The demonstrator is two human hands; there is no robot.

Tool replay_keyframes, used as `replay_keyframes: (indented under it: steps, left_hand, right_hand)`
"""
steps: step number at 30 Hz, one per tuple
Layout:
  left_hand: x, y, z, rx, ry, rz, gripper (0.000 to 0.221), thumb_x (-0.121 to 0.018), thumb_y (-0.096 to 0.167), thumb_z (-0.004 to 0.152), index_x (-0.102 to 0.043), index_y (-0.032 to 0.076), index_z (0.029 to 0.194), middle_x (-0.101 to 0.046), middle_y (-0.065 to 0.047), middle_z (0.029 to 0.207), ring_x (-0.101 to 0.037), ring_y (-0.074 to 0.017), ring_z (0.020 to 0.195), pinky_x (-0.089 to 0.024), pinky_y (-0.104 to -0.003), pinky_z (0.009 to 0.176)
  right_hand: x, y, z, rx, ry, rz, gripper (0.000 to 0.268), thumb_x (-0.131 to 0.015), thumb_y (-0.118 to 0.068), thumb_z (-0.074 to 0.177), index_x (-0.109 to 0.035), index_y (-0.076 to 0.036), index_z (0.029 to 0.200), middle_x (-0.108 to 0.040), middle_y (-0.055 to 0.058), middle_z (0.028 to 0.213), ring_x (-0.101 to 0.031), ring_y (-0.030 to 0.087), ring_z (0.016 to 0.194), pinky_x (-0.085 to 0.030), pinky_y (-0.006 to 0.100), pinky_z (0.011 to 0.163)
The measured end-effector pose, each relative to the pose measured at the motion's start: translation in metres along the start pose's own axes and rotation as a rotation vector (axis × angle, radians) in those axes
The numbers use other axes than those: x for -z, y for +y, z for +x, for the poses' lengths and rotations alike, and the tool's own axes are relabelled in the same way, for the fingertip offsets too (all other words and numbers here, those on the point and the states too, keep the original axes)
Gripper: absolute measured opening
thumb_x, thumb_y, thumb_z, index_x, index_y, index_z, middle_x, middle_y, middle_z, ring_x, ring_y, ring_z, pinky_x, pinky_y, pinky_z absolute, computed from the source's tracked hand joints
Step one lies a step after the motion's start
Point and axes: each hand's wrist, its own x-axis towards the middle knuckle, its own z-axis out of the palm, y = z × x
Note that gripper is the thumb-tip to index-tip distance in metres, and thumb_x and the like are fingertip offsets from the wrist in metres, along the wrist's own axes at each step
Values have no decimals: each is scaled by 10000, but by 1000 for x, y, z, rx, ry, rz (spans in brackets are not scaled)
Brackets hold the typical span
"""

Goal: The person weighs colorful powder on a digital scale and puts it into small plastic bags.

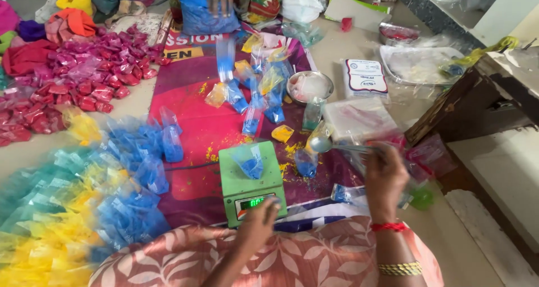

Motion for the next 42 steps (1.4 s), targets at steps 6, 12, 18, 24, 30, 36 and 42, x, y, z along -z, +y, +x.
replay_keyframes:
  steps: [6,12,18,24,30,36,42]
  left_hand:
    - [-83,20,32,136,-126,-249,247,-608,205,986,-634,60,1183,-755,-171,990,-752,-326,877,-584,-432,734]
    - [-172,-48,64,222,29,-291,311,-616,157,912,-609,40,1200,-754,-218,989,-749,-385,924,-576,-464,790]
    - [-220,-114,106,411,152,-124,445,-572,172,918,-555,56,1348,-692,-274,1135,-681,-458,1034,-533,-540,913]
    - [-201,-91,141,399,114,-174,522,-542,124,893,-492,76,1410,-643,-302,1234,-637,-477,1121,-510,-545,950]
    - [-225,-102,150,413,73,-205,559,-504,85,889,-466,81,1446,-640,-288,1292,-618,-461,1202,-483,-523,1019]
    - [-233,-112,148,348,127,-207,585,-520,81,902,-427,39,1478,-602,-325,1332,-588,-484,1232,-459,-532,1052]
    - [-201,-71,147,482,-2,-163,616,-530,111,923,-383,75,1520,-633,-309,1276,-609,-476,1198,-467,-533,1042]
  right_hand:
    - [-42,3,6,206,-282,-196,123,-640,-120,999,-677,-44,1088,-729,211,896,-732,361,733,-578,462,617]
    - [-73,18,15,315,-496,-291,221,-573,-69,919,-642,-44,1127,-725,223,976,-691,459,780,-546,564,644]
    - [-92,47,25,195,-533,-388,219,-581,-89,925,-669,-95,1124,-708,244,839,-687,463,767,-541,570,697]
    - [-95,57,28,170,-444,-322,139,-648,-91,904,-705,-80,1030,-698,250,822,-689,456,769,-554,538,687]
    - [-84,62,38,2,-373,-284,184,-611,-40,914,-722,-77,1056,-705,231,816,-710,428,769,-557,514,707]
    - [-89,70,36,37,-399,-288,201,-634,-24,883,-726,-68,1057,-697,238,824,-696,439,782,-544,522,701]
    - [-92,71,29,80,-417,-297,172,-656,-26,866,-731,-65,1016,-704,253,843,-690,449,804,-546,521,700]
